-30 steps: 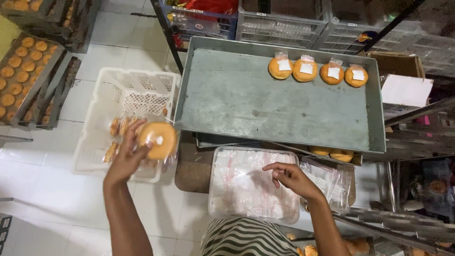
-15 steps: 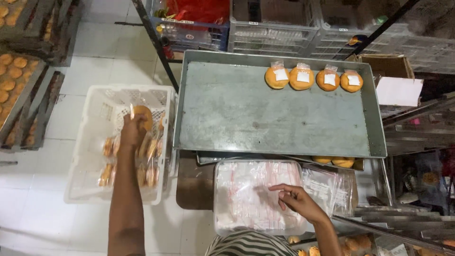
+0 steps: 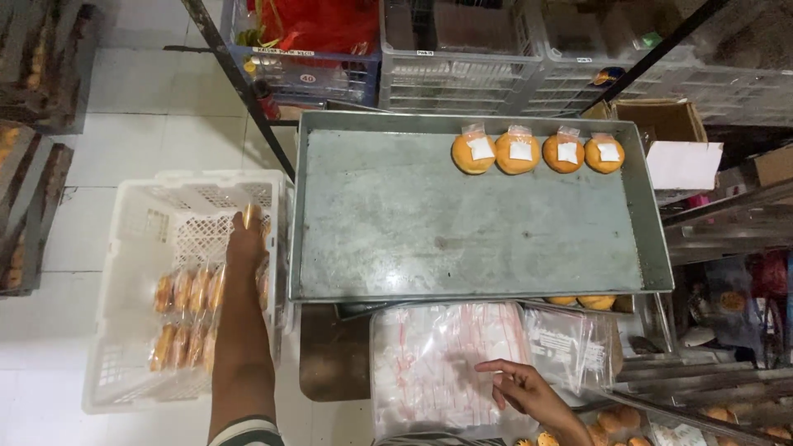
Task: The person places individual round baked goods into clear plastic bags and then puts the bagged items into a white plastic crate.
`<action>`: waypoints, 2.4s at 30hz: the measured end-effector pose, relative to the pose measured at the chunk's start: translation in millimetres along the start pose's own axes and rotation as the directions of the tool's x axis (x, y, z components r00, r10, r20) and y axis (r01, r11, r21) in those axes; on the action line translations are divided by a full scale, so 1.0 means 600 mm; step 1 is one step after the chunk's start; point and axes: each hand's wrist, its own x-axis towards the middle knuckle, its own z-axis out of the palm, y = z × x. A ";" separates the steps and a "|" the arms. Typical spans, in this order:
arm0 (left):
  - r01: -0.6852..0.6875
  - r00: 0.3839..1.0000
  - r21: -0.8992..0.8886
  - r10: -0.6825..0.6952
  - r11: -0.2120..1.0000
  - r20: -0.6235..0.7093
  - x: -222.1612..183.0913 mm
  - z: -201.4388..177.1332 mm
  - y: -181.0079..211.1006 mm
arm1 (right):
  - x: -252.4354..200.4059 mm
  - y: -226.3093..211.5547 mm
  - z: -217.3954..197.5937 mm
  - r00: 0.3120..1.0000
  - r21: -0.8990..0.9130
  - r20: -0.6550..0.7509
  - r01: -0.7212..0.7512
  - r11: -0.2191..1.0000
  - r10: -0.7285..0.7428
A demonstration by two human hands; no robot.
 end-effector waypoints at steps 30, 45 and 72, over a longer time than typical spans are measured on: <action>-0.237 0.550 -0.804 -0.607 0.545 -0.574 -0.332 -0.062 0.167 | 0.004 0.051 -0.030 0.998 0.059 -0.043 0.049 0.997 -0.046; -0.620 0.782 -0.373 0.500 0.690 -0.374 -0.537 0.122 0.394 | 0.016 0.131 -0.082 0.954 -0.109 -0.088 0.278 0.954 -0.288; -0.055 0.873 -0.964 0.482 0.260 0.080 -0.539 0.150 0.442 | -0.113 0.209 -0.145 0.747 -0.622 -0.644 -0.385 0.682 -0.166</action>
